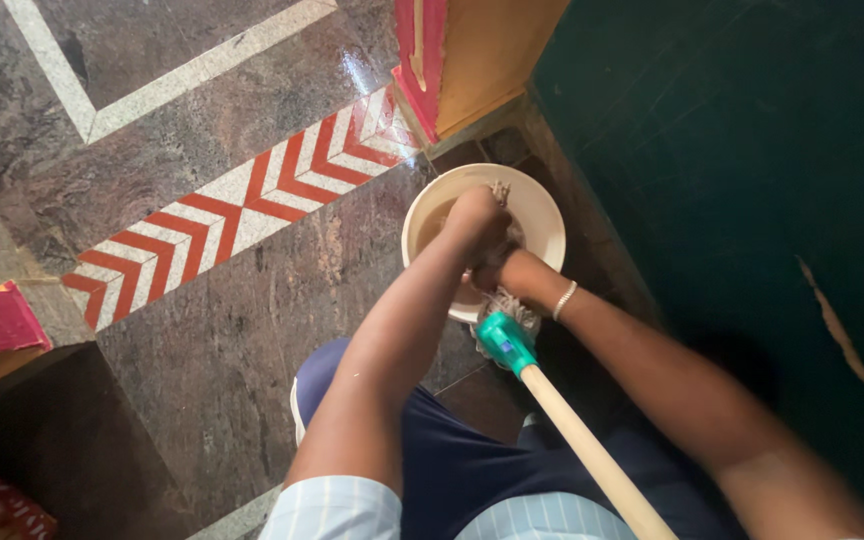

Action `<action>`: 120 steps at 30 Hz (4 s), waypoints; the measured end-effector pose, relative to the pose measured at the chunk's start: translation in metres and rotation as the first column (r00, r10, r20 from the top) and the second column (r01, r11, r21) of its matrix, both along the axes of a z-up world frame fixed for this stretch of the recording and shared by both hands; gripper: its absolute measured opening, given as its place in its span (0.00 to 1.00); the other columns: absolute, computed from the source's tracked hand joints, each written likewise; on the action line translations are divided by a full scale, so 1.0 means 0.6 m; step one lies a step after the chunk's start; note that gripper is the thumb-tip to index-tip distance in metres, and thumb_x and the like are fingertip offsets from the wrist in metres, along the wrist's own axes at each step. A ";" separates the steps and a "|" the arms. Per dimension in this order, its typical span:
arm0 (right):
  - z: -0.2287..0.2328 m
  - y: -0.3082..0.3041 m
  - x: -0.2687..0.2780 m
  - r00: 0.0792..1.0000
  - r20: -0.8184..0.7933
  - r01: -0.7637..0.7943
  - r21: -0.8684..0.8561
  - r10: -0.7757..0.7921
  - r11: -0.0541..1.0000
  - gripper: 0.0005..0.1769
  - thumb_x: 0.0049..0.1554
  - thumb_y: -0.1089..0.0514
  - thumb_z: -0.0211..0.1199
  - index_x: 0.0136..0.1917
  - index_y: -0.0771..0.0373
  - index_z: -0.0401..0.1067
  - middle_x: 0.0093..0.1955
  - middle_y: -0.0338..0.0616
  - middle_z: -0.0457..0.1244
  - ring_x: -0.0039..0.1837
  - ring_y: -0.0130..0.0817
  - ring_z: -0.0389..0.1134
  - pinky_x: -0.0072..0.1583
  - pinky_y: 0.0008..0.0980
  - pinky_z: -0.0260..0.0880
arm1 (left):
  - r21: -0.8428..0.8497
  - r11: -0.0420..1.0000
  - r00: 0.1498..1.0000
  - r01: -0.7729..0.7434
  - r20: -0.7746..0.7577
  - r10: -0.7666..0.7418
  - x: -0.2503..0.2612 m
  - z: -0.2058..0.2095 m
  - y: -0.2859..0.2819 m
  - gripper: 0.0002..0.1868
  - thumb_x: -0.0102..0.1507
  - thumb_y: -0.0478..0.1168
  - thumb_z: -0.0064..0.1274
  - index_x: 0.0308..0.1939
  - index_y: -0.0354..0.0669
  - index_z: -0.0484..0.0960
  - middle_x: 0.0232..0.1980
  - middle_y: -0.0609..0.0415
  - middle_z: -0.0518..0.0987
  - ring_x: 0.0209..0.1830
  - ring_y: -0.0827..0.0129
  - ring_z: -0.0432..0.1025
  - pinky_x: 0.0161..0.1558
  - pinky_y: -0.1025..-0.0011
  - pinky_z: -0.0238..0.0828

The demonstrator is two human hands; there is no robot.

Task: The person kneels to wring a mop head in a bucket of water, then stands and mops the tiled entryway floor, moving the mop back and forth across the surface and along the baseboards.

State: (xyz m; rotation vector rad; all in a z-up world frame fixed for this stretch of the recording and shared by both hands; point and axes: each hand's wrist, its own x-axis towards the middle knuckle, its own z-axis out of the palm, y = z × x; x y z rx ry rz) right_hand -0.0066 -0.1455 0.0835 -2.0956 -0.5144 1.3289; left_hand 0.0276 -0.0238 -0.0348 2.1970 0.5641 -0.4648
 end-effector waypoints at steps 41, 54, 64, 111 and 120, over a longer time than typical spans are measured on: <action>-0.062 -0.083 -0.018 0.875 -0.238 0.470 0.219 -0.421 0.855 0.29 0.49 0.49 0.70 0.60 0.63 0.70 0.49 0.46 0.71 0.48 0.41 0.73 0.49 0.40 0.75 | -0.922 -0.087 0.805 -0.377 -0.372 0.462 -0.057 -0.080 0.061 0.34 0.64 0.64 0.55 0.64 0.46 0.70 0.55 0.43 0.77 0.51 0.54 0.72 0.53 0.53 0.68; -0.017 -0.094 -0.012 -0.150 -0.922 0.662 0.175 0.358 0.729 0.37 0.57 0.31 0.63 0.59 0.67 0.63 0.49 0.51 0.63 0.50 0.46 0.68 0.52 0.43 0.72 | -0.842 -0.513 0.669 0.166 -0.286 0.686 -0.106 -0.122 -0.151 0.30 0.70 0.58 0.46 0.68 0.43 0.75 0.65 0.44 0.76 0.63 0.51 0.72 0.65 0.50 0.66; -0.069 -0.120 -0.087 -0.039 -0.933 0.928 0.098 0.357 0.359 0.42 0.59 0.32 0.63 0.69 0.67 0.59 0.51 0.48 0.60 0.50 0.41 0.62 0.51 0.37 0.67 | -0.535 -0.700 0.772 0.473 -0.132 0.622 -0.093 0.058 -0.137 0.37 0.66 0.66 0.54 0.72 0.49 0.73 0.79 0.36 0.65 0.74 0.40 0.64 0.70 0.33 0.59; -0.095 -0.042 -0.024 0.888 0.437 -0.043 -0.237 0.146 0.971 0.43 0.52 0.36 0.64 0.69 0.69 0.62 0.55 0.66 0.67 0.58 0.60 0.69 0.58 0.50 0.70 | -0.093 0.852 0.794 -0.515 0.322 0.515 -0.066 0.063 -0.048 0.39 0.58 0.37 0.53 0.74 0.47 0.63 0.49 0.34 0.81 0.48 0.39 0.76 0.50 0.47 0.71; -0.068 -0.053 -0.054 0.883 0.458 0.046 -0.306 0.104 0.951 0.52 0.49 0.36 0.69 0.68 0.78 0.54 0.50 0.67 0.69 0.54 0.61 0.73 0.55 0.50 0.74 | 0.021 0.893 0.887 -0.450 0.124 0.445 -0.059 0.055 -0.031 0.27 0.73 0.56 0.38 0.45 0.38 0.85 0.48 0.36 0.82 0.50 0.41 0.77 0.54 0.48 0.71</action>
